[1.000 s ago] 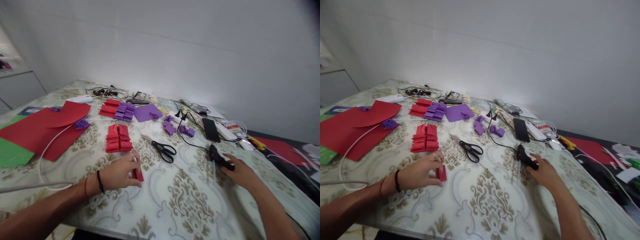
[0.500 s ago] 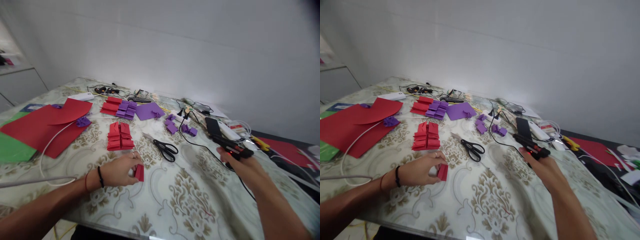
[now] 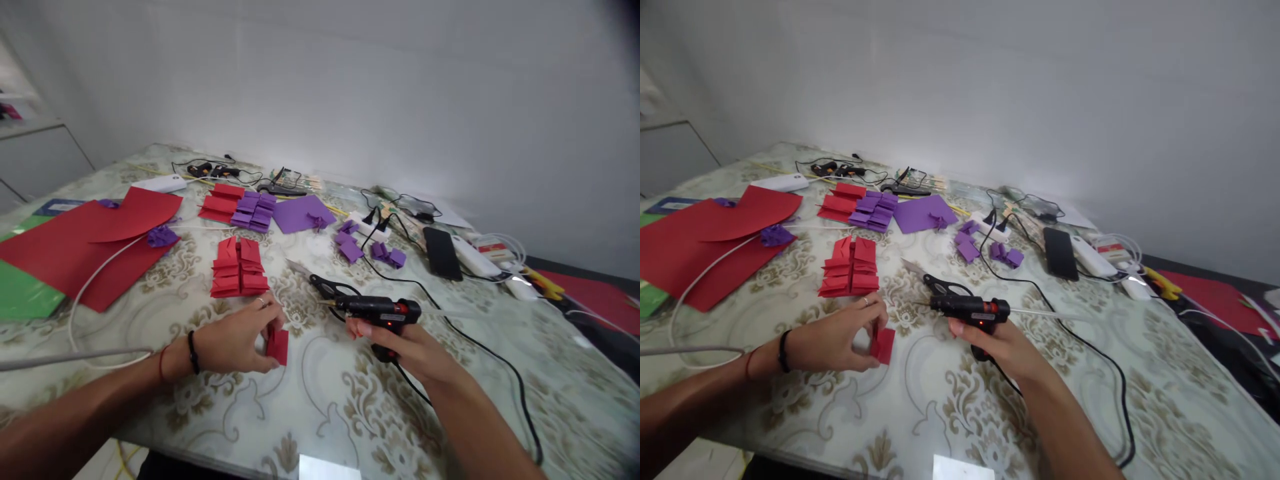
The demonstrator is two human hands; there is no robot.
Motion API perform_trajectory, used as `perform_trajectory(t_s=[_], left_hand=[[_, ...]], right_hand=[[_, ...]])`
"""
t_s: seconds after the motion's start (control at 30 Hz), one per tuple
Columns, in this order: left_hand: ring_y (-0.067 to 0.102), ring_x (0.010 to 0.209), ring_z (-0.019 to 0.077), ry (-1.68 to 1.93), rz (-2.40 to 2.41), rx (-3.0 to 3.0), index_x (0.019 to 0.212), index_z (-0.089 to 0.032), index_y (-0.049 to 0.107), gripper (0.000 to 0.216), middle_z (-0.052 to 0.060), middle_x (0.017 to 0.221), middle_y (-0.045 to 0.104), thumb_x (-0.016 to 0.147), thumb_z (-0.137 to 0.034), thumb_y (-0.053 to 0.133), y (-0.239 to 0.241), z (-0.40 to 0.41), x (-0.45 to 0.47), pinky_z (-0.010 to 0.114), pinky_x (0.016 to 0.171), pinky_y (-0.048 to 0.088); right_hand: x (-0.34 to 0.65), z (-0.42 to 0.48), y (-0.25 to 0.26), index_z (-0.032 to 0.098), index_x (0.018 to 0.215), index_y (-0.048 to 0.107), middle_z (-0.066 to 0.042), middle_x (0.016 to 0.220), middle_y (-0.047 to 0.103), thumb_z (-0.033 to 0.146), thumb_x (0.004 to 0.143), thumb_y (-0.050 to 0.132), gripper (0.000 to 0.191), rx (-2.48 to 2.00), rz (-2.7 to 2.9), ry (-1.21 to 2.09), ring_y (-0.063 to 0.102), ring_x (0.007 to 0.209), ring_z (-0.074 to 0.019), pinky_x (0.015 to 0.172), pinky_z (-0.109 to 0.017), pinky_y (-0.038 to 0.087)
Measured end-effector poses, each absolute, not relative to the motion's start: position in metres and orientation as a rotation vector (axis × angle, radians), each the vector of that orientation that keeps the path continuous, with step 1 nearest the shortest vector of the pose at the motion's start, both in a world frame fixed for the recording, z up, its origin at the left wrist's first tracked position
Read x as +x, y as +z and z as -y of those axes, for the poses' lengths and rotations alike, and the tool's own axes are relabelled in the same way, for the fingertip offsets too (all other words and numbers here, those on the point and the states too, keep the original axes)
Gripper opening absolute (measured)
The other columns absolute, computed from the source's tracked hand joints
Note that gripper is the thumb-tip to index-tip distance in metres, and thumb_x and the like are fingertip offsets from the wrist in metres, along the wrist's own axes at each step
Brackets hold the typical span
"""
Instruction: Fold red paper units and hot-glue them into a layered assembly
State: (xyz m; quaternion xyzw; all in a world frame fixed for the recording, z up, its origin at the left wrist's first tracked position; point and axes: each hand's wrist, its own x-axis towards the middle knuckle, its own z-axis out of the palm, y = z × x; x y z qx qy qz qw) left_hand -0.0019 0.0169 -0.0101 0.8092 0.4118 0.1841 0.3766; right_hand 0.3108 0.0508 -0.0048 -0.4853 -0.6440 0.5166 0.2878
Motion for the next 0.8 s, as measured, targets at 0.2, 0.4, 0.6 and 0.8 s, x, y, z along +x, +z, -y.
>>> perform_trajectory(t_s=[0.2, 0.4, 0.6, 0.8], left_hand=[[0.058, 0.097, 0.0202, 0.481, -0.951, 2.104, 0.09, -0.02, 0.055, 0.024, 0.004, 0.106, 0.055, 0.075, -0.007, 0.068, -0.004, -0.018, -0.006, 0.032, 0.089, 0.051], [0.061, 0.098, 0.0217, 0.427, -0.917, 2.11, 0.094, -0.021, 0.057, 0.023, 0.005, 0.109, 0.06, 0.076, -0.01, 0.066, -0.001, -0.022, -0.013, 0.033, 0.089, 0.053], [0.061, 0.1, 0.0225, 0.384, -0.896, 2.137, 0.095, -0.02, 0.06, 0.023, 0.006, 0.111, 0.064, 0.076, -0.011, 0.069, 0.0, -0.025, -0.016, 0.033, 0.089, 0.052], [0.061, 0.091, 0.019, 0.421, -0.897, 2.085, 0.085, -0.019, 0.059, 0.012, 0.004, 0.103, 0.062, 0.08, -0.009, 0.063, 0.001, -0.026, -0.014, 0.03, 0.082, 0.051]], right_hand=[[0.3, -0.043, -0.007, 0.02, 0.098, 0.081, -0.008, 0.091, 0.078, 0.066, 0.08, 0.078, 0.049, -1.26, 1.827, 1.458, 0.072, 0.092, -0.0288, 0.092, -0.045, 0.059], [0.29, -0.044, -0.009, 0.022, 0.113, 0.075, -0.005, 0.103, 0.074, 0.049, 0.088, 0.074, 0.036, -1.081, 2.033, 1.445, 0.068, 0.095, -0.0245, 0.086, -0.037, 0.06], [0.27, -0.042, -0.001, 0.021, 0.076, 0.058, 0.0, 0.075, 0.054, 0.044, 0.096, 0.065, 0.031, -0.895, 2.264, 1.338, 0.051, 0.069, -0.017, 0.065, -0.03, 0.049], [0.26, -0.036, -0.004, 0.023, 0.073, 0.055, -0.001, 0.072, 0.057, 0.033, 0.095, 0.063, 0.026, -0.811, 2.357, 1.2, 0.054, 0.074, -0.0202, 0.078, -0.036, 0.05]])
